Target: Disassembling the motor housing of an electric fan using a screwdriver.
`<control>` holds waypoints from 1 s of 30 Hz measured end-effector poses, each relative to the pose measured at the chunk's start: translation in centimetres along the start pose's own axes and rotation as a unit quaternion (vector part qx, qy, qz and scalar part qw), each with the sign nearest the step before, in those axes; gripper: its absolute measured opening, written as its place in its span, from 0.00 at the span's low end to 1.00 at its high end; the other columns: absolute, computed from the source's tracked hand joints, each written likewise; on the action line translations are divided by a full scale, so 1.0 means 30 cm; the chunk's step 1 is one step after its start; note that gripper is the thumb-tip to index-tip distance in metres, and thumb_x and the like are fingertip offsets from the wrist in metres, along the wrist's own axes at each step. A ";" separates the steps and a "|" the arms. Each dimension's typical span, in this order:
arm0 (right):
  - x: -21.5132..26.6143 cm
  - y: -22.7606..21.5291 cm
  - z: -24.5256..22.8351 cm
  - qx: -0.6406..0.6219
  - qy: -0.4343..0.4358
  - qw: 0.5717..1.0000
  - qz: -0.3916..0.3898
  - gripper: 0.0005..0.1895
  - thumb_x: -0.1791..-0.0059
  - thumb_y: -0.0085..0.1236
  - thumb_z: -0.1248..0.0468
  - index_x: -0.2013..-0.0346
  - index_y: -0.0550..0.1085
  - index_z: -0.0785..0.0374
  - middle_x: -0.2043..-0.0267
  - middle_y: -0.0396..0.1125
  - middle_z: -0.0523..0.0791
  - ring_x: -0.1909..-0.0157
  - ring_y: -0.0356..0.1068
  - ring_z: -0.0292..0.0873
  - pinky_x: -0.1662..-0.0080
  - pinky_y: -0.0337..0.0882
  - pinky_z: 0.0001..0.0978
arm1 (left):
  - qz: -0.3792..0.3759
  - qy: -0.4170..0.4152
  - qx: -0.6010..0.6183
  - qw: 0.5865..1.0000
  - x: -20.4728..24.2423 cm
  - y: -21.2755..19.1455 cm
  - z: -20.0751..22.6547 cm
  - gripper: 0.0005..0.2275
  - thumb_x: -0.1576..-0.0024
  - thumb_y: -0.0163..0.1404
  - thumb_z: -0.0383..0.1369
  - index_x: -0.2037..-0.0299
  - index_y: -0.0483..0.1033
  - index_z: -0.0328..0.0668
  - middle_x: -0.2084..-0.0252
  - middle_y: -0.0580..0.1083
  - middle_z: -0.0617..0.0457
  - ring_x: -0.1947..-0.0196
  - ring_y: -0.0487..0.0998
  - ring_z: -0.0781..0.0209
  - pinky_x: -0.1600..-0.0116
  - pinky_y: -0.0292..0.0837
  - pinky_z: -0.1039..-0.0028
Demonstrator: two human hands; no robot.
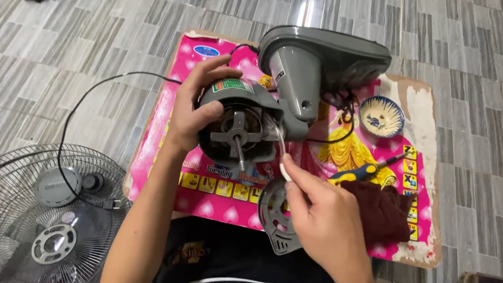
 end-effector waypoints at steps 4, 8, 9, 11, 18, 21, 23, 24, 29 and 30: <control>0.063 -0.054 -0.040 -0.007 -0.001 0.996 0.090 0.20 0.57 0.59 0.75 0.49 0.79 0.67 0.59 0.79 0.47 0.75 0.70 0.35 0.73 0.68 0.23 | -0.014 -0.030 0.114 0.993 -0.025 -0.063 -0.078 0.35 0.50 0.54 0.46 0.34 0.65 0.35 0.39 0.72 0.37 0.42 0.75 0.49 0.35 0.70 0.65; 0.067 -0.028 0.028 0.000 0.007 1.000 0.022 0.22 0.59 0.61 0.72 0.50 0.81 0.60 0.75 0.73 0.42 0.83 0.58 0.34 0.79 0.60 0.25 | -0.028 -0.033 0.175 0.984 -0.054 -0.092 -0.106 0.30 0.48 0.50 0.37 0.33 0.64 0.33 0.36 0.71 0.35 0.38 0.73 0.47 0.33 0.70 0.64; 0.054 -0.020 0.032 0.018 -0.029 0.999 0.020 0.21 0.59 0.61 0.73 0.52 0.81 0.61 0.75 0.71 0.41 0.82 0.58 0.34 0.78 0.60 0.26 | -0.037 -0.024 0.149 0.988 -0.056 -0.087 -0.089 0.30 0.49 0.50 0.38 0.35 0.66 0.33 0.36 0.72 0.37 0.38 0.74 0.48 0.33 0.70 0.64; 0.034 -0.021 0.049 0.037 -0.058 0.998 0.014 0.20 0.60 0.61 0.74 0.53 0.82 0.62 0.76 0.69 0.40 0.82 0.58 0.34 0.78 0.59 0.26 | -0.048 -0.022 0.126 0.991 -0.049 -0.075 -0.067 0.30 0.49 0.49 0.39 0.36 0.68 0.32 0.37 0.72 0.38 0.39 0.75 0.49 0.33 0.70 0.64; -0.108 -0.100 0.019 0.417 -0.238 0.874 -0.071 0.17 0.55 0.59 0.60 0.51 0.80 0.42 0.64 0.66 0.36 0.79 0.62 0.39 0.74 0.65 0.33 | -0.084 0.008 0.098 0.992 -0.055 -0.082 -0.047 0.29 0.49 0.51 0.45 0.40 0.72 0.34 0.42 0.74 0.46 0.43 0.75 0.54 0.35 0.69 0.66; -0.175 -0.065 -0.079 0.452 -0.331 0.825 -0.074 0.18 0.56 0.58 0.61 0.51 0.77 0.45 0.65 0.65 0.38 0.72 0.67 0.41 0.69 0.67 0.35 | -0.091 -0.012 0.118 0.989 -0.068 -0.084 -0.059 0.27 0.49 0.50 0.41 0.41 0.72 0.32 0.43 0.75 0.44 0.44 0.76 0.54 0.37 0.70 0.67; -0.216 0.005 -0.085 0.433 -0.396 0.807 -0.064 0.17 0.55 0.56 0.61 0.51 0.77 0.48 0.66 0.65 0.39 0.69 0.66 0.41 0.68 0.66 0.34 | -0.096 -0.024 0.136 0.986 -0.082 -0.086 -0.068 0.26 0.48 0.49 0.39 0.41 0.71 0.31 0.43 0.75 0.42 0.45 0.76 0.53 0.37 0.71 0.68; -0.232 0.049 -0.067 0.395 -0.432 0.810 -0.047 0.17 0.56 0.57 0.63 0.52 0.76 0.50 0.64 0.66 0.40 0.71 0.65 0.40 0.71 0.65 0.34 | -0.088 -0.042 0.151 0.984 -0.086 -0.093 -0.072 0.26 0.48 0.48 0.39 0.41 0.71 0.31 0.44 0.76 0.42 0.46 0.77 0.53 0.38 0.72 0.69; -0.262 0.046 -0.117 0.401 -0.451 0.797 -0.034 0.17 0.53 0.53 0.61 0.50 0.75 0.54 0.61 0.66 0.42 0.71 0.64 0.40 0.68 0.67 0.33 | -0.039 -0.084 0.197 0.976 -0.093 -0.140 -0.105 0.22 0.44 0.44 0.38 0.42 0.72 0.31 0.47 0.77 0.42 0.50 0.77 0.55 0.41 0.71 0.70; -0.266 0.020 -0.124 0.432 -0.430 0.792 -0.033 0.16 0.54 0.55 0.61 0.51 0.77 0.50 0.62 0.67 0.41 0.73 0.66 0.40 0.72 0.65 0.34 | -0.037 -0.074 0.196 0.977 -0.094 -0.143 -0.112 0.22 0.44 0.45 0.37 0.43 0.72 0.31 0.48 0.77 0.43 0.50 0.77 0.56 0.41 0.72 0.70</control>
Point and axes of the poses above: each hand's wrist, its own x-axis away from the middle knuckle, its own y-axis out of the palm, z = x × y, the point moved 4 cm from there along -x, towards the middle knuckle
